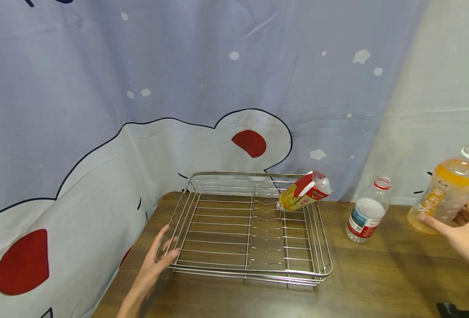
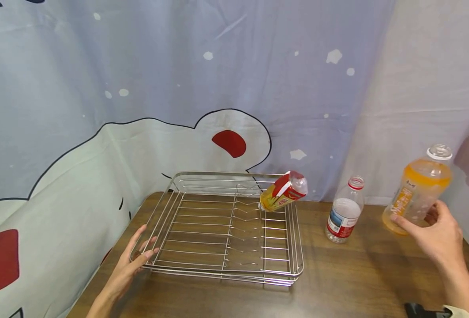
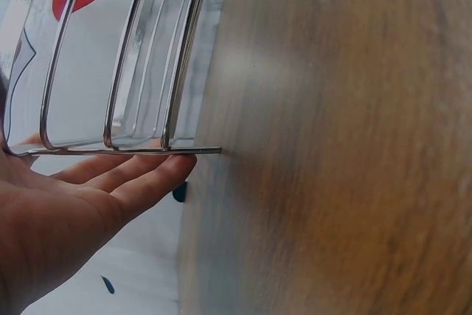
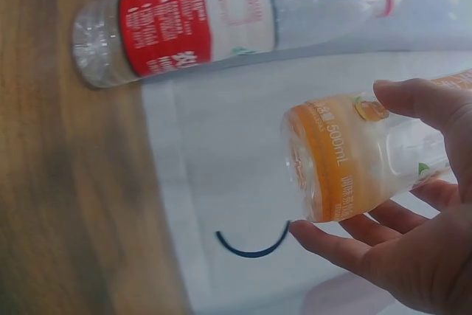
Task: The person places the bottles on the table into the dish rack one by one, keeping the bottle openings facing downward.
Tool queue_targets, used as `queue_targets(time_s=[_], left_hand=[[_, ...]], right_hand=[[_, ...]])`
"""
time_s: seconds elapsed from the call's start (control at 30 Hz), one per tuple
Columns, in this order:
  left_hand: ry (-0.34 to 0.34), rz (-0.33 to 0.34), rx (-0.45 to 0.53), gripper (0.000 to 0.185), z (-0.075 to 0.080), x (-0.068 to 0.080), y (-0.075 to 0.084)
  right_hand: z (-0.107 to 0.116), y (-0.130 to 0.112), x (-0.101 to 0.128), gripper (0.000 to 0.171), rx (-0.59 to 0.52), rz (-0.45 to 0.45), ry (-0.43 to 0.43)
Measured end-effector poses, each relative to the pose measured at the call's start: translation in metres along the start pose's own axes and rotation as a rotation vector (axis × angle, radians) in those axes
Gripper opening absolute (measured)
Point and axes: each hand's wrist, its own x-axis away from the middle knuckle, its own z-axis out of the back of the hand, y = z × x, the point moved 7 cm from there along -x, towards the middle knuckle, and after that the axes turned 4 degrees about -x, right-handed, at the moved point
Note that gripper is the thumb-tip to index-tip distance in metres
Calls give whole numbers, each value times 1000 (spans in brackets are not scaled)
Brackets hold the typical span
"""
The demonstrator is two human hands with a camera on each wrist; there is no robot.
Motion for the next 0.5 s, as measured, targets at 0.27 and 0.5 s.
queue_targets(time_s=[0.27, 0.5], left_hand=[[-2, -3, -2, 76, 0, -1, 2], [-12, -5, 1, 76, 0, 0, 1]], right_hand=[[11, -21, 3, 70, -74, 62, 39], [20, -49, 6, 70, -38, 178, 158]])
